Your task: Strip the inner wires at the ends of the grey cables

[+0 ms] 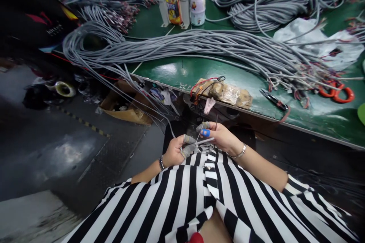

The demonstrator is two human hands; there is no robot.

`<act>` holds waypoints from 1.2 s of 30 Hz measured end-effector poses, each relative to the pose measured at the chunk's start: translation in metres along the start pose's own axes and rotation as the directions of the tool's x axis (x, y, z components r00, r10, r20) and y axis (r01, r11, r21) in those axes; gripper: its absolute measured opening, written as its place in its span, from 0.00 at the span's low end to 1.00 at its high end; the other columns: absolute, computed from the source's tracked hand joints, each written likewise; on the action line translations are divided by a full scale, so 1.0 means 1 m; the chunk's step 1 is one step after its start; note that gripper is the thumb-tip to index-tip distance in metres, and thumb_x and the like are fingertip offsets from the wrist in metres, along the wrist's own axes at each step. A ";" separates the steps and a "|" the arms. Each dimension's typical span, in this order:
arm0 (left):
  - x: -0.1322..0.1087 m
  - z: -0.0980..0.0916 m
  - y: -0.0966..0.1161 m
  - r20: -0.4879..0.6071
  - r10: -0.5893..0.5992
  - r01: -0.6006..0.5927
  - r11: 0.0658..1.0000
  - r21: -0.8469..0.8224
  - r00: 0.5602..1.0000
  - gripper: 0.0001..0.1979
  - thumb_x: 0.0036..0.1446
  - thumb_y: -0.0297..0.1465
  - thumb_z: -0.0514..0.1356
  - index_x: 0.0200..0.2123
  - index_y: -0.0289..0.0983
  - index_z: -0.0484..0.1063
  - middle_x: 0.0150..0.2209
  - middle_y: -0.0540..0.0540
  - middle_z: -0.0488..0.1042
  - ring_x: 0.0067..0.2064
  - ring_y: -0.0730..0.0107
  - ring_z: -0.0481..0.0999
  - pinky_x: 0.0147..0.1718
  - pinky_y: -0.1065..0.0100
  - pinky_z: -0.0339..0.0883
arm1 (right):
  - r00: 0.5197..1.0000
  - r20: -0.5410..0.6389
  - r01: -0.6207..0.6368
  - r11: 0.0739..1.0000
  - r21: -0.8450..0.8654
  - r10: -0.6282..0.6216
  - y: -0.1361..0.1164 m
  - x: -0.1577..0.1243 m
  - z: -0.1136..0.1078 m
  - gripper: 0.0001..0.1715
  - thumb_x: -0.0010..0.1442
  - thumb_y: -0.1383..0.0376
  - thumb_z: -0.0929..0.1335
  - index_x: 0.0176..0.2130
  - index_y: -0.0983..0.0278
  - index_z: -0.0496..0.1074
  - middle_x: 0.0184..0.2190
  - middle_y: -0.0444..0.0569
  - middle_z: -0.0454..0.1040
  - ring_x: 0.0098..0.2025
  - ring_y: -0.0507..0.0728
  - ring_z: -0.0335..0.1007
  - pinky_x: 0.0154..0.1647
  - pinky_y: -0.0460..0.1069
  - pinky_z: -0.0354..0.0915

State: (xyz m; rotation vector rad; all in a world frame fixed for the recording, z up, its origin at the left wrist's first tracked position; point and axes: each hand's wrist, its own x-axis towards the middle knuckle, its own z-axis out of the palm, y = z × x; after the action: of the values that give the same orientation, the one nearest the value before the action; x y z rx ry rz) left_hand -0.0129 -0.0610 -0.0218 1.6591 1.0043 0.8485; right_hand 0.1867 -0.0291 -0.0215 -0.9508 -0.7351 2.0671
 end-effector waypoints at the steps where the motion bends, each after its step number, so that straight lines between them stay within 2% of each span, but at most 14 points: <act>1: 0.000 0.000 0.000 0.003 -0.002 0.002 1.000 0.002 1.000 0.08 0.53 0.34 0.63 0.32 0.33 0.72 0.25 0.47 0.74 0.28 0.73 0.73 0.29 0.72 0.68 | 1.000 -0.014 0.002 1.000 0.001 -0.002 0.000 0.000 0.001 0.19 0.39 0.61 0.78 0.32 0.66 0.74 0.22 0.42 0.72 0.22 0.46 0.64 0.22 0.42 0.57; 9: -0.001 0.001 -0.003 -0.005 -0.036 0.036 0.999 -0.016 0.999 0.11 0.52 0.36 0.63 0.32 0.33 0.73 0.25 0.47 0.74 0.27 0.73 0.73 0.30 0.71 0.68 | 0.999 -0.049 0.009 1.000 -0.002 -0.010 -0.004 -0.003 0.000 0.20 0.38 0.61 0.78 0.30 0.66 0.72 0.21 0.41 0.72 0.20 0.46 0.63 0.19 0.42 0.53; 13: -0.002 0.001 -0.006 -0.002 -0.087 0.087 0.995 -0.041 0.996 0.11 0.53 0.37 0.63 0.34 0.34 0.72 0.23 0.48 0.73 0.26 0.74 0.71 0.27 0.73 0.66 | 0.998 -0.061 0.026 0.999 -0.018 -0.028 -0.002 -0.003 0.000 0.17 0.39 0.61 0.77 0.28 0.66 0.71 0.19 0.41 0.70 0.16 0.43 0.54 0.15 0.41 0.43; 16: 0.000 0.002 -0.005 -0.008 -0.120 0.119 0.991 -0.066 0.993 0.11 0.53 0.36 0.63 0.34 0.34 0.72 0.23 0.49 0.72 0.24 0.76 0.70 0.25 0.74 0.65 | 0.991 -0.125 0.049 0.998 -0.031 -0.052 0.000 0.002 -0.003 0.15 0.39 0.62 0.76 0.24 0.66 0.69 0.15 0.39 0.64 0.14 0.42 0.46 0.14 0.41 0.37; 19: 0.003 0.004 -0.002 -0.019 -0.116 0.114 0.990 -0.078 0.993 0.12 0.51 0.37 0.64 0.32 0.33 0.72 0.23 0.49 0.72 0.23 0.77 0.69 0.24 0.75 0.64 | 0.958 -0.268 0.099 0.995 -0.028 -0.103 -0.002 0.007 -0.016 0.15 0.38 0.64 0.75 0.23 0.66 0.67 0.14 0.38 0.60 0.14 0.42 0.42 0.14 0.42 0.35; 21: 0.003 0.003 -0.001 -0.030 -0.090 0.088 0.994 -0.067 0.996 0.13 0.50 0.38 0.64 0.31 0.33 0.72 0.24 0.48 0.73 0.24 0.76 0.70 0.25 0.74 0.65 | 0.911 -0.377 0.169 0.985 -0.026 -0.166 -0.008 0.006 -0.028 0.15 0.38 0.64 0.74 0.23 0.64 0.64 0.14 0.37 0.59 0.14 0.42 0.39 0.14 0.42 0.34; 23: 0.004 0.003 -0.003 -0.062 -0.085 0.082 0.995 -0.058 0.994 0.12 0.51 0.38 0.64 0.32 0.33 0.73 0.25 0.48 0.74 0.25 0.76 0.70 0.26 0.74 0.66 | 0.862 -0.432 0.258 0.963 -0.079 -0.266 -0.014 -0.001 -0.038 0.14 0.43 0.62 0.73 0.24 0.63 0.64 0.15 0.36 0.57 0.15 0.43 0.38 0.14 0.42 0.34; 25: 0.006 0.003 -0.006 -0.105 -0.104 0.098 0.993 -0.066 0.989 0.12 0.52 0.37 0.63 0.33 0.34 0.73 0.23 0.49 0.72 0.24 0.77 0.69 0.26 0.74 0.65 | 0.797 -0.361 0.379 0.866 -0.325 -0.484 -0.019 -0.013 -0.040 0.09 0.51 0.59 0.70 0.30 0.62 0.68 0.20 0.40 0.62 0.17 0.45 0.45 0.16 0.43 0.43; 27: 0.009 0.003 -0.008 -0.124 -0.107 0.100 0.993 -0.063 0.986 0.11 0.52 0.37 0.63 0.33 0.34 0.73 0.23 0.51 0.71 0.23 0.78 0.68 0.26 0.74 0.65 | 0.736 -0.137 0.447 0.627 -0.638 -0.663 -0.022 -0.025 -0.035 0.10 0.53 0.59 0.70 0.36 0.60 0.72 0.30 0.46 0.69 0.23 0.48 0.54 0.22 0.45 0.54; 29: 0.012 0.003 -0.008 -0.108 -0.086 0.084 0.996 -0.019 0.990 0.10 0.53 0.36 0.63 0.33 0.34 0.73 0.23 0.51 0.71 0.24 0.78 0.69 0.27 0.74 0.65 | 0.729 0.125 0.456 0.342 -0.822 -0.673 -0.024 -0.033 -0.027 0.13 0.52 0.61 0.71 0.40 0.60 0.73 0.39 0.50 0.70 0.29 0.51 0.60 0.29 0.48 0.59; 30: 0.014 0.004 -0.007 -0.092 -0.070 0.071 0.997 0.011 0.993 0.09 0.53 0.35 0.62 0.33 0.34 0.73 0.24 0.51 0.71 0.25 0.77 0.69 0.28 0.74 0.66 | 0.740 0.221 0.457 0.234 -0.858 -0.635 -0.025 -0.034 -0.023 0.12 0.53 0.62 0.70 0.39 0.60 0.74 0.40 0.50 0.70 0.31 0.52 0.62 0.32 0.49 0.60; 31: 0.016 0.004 -0.006 -0.071 -0.053 0.056 0.998 0.042 0.996 0.09 0.54 0.34 0.62 0.34 0.34 0.73 0.25 0.50 0.72 0.26 0.77 0.70 0.29 0.74 0.66 | 0.753 0.281 0.457 0.165 -0.874 -0.595 -0.024 -0.034 -0.021 0.09 0.55 0.62 0.69 0.38 0.61 0.74 0.39 0.50 0.71 0.32 0.53 0.63 0.33 0.49 0.61; 33: 0.018 0.003 -0.005 -0.041 -0.023 0.027 0.994 0.102 0.999 0.09 0.53 0.33 0.62 0.36 0.34 0.73 0.28 0.49 0.73 0.28 0.75 0.71 0.30 0.74 0.67 | 0.776 0.307 0.435 0.114 -0.893 -0.551 -0.023 -0.031 -0.019 0.07 0.58 0.63 0.66 0.33 0.62 0.73 0.32 0.50 0.70 0.32 0.53 0.64 0.33 0.49 0.60; 36: 0.019 0.000 -0.009 -0.101 0.066 -0.040 0.970 0.241 0.993 0.11 0.53 0.31 0.62 0.40 0.35 0.73 0.33 0.46 0.74 0.31 0.74 0.72 0.30 0.73 0.66 | 0.820 0.202 0.346 0.184 -0.920 -0.535 -0.020 -0.025 -0.024 0.08 0.58 0.63 0.66 0.28 0.62 0.71 0.25 0.47 0.68 0.28 0.53 0.61 0.30 0.48 0.58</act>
State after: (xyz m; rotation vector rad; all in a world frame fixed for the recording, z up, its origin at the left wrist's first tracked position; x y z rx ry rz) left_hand -0.0068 -0.0424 -0.0292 1.8663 1.1788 0.8882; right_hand 0.2243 -0.0332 -0.0109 -1.2488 -1.9763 0.8280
